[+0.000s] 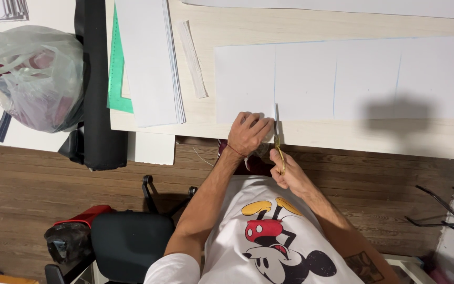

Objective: Cutting a large sheet of paper into smaller rectangular pieces along pre-drawn lines using scissors

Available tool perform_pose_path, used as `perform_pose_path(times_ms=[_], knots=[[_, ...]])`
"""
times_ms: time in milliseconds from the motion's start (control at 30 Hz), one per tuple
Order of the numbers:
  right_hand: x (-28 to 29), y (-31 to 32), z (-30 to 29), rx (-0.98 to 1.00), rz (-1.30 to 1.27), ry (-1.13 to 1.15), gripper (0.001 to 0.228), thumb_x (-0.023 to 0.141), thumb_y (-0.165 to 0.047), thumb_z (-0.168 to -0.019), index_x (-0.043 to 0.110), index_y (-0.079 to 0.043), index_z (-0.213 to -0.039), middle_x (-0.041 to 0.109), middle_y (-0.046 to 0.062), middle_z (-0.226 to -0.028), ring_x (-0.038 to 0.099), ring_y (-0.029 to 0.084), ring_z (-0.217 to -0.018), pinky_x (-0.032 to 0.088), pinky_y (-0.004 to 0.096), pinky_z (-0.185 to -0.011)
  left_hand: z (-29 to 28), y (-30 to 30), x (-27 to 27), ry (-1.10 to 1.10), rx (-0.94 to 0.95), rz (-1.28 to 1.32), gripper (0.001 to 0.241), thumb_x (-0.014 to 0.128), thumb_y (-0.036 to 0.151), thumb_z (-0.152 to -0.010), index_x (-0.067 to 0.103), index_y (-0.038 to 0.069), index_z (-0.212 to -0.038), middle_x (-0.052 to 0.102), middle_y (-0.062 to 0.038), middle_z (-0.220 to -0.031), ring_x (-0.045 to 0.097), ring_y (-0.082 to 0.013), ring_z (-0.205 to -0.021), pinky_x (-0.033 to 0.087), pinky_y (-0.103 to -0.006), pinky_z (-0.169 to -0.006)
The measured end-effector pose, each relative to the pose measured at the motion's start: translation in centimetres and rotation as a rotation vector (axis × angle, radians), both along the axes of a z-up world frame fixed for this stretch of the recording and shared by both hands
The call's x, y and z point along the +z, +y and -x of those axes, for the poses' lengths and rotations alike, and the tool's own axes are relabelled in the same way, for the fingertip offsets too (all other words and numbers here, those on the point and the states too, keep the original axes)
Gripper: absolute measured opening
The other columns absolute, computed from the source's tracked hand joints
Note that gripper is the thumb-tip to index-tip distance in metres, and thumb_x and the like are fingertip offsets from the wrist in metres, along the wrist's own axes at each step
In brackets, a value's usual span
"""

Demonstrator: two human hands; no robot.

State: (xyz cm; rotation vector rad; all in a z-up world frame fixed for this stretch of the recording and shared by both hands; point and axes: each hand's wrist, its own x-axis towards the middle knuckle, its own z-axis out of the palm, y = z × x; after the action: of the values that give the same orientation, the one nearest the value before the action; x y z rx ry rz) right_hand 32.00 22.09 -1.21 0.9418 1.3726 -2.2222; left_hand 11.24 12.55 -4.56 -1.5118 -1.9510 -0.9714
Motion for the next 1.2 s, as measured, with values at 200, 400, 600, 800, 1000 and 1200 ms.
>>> perform_pose_path(times_ms=[200, 400, 600, 800, 1000, 1200], knots=[[1.0, -0.1, 0.7, 0.006, 0.02, -0.036, 0.075, 0.036, -0.069, -0.127, 0.046, 0.004, -0.137, 0.033, -0.006, -0.056, 0.024, 0.006, -0.042, 0.024, 0.021, -0.033, 0.1, -0.1, 0.4, -0.004, -0.001, -0.012, 0.025, 0.065, 0.014, -0.121, 0.084, 0.008, -0.106, 0.074, -0.009, -0.1, 0.069, -0.0321, -0.091, 0.056, -0.0437, -0.079], [2.9, 0.2, 2.1, 0.013, 0.002, -0.017, 0.061, 0.044, -0.062, -0.128, 0.051, -0.002, -0.131, 0.036, -0.004, -0.052, 0.025, 0.007, -0.038, 0.025, 0.021, -0.03, 0.0, -0.1, -0.1, 0.001, -0.008, -0.019, 0.023, 0.068, 0.014, -0.119, 0.084, 0.008, -0.105, 0.074, -0.009, -0.1, 0.07, -0.0321, -0.091, 0.056, -0.0435, -0.079], [0.6, 0.6, 1.4, 0.015, -0.014, -0.016, 0.066, 0.042, -0.067, -0.128, 0.05, -0.001, -0.13, 0.034, -0.005, -0.054, 0.024, 0.006, -0.041, 0.023, 0.021, -0.032, 0.0, -0.3, 0.6, -0.011, -0.007, -0.015, 0.018, 0.073, 0.012, -0.116, 0.085, 0.008, -0.103, 0.076, -0.008, -0.099, 0.071, -0.0309, -0.091, 0.056, -0.0433, -0.078], [1.0, 0.9, 2.0, -0.022, 0.019, -0.063, 0.073, 0.039, -0.072, -0.126, 0.048, 0.0, -0.131, 0.032, -0.006, -0.055, 0.025, 0.005, -0.042, 0.023, 0.02, -0.032, -0.1, -0.3, 0.1, -0.009, -0.021, -0.005, 0.018, 0.074, 0.012, -0.115, 0.085, 0.007, -0.101, 0.077, -0.008, -0.099, 0.072, -0.0304, -0.091, 0.055, -0.0431, -0.077], [2.0, 0.9, 2.9, -0.031, 0.028, -0.083, 0.073, 0.044, -0.068, -0.126, 0.048, 0.003, -0.138, 0.032, -0.004, -0.054, 0.025, 0.006, -0.042, 0.023, 0.02, -0.032, 0.1, -0.4, 0.2, -0.015, -0.024, -0.002, 0.017, 0.075, 0.013, -0.115, 0.086, 0.008, -0.102, 0.077, -0.008, -0.098, 0.074, -0.0303, -0.093, 0.058, -0.0435, -0.08], [1.8, 1.7, 3.3, -0.043, 0.05, -0.077, 0.075, 0.048, -0.069, -0.125, 0.048, 0.005, -0.136, 0.031, -0.005, -0.053, 0.024, 0.006, -0.042, 0.021, 0.019, -0.033, -0.1, -0.2, -0.4, -0.027, -0.039, -0.012, 0.02, 0.074, 0.013, -0.115, 0.086, 0.008, -0.1, 0.077, -0.007, -0.097, 0.074, -0.0294, -0.094, 0.059, -0.0435, -0.082]])
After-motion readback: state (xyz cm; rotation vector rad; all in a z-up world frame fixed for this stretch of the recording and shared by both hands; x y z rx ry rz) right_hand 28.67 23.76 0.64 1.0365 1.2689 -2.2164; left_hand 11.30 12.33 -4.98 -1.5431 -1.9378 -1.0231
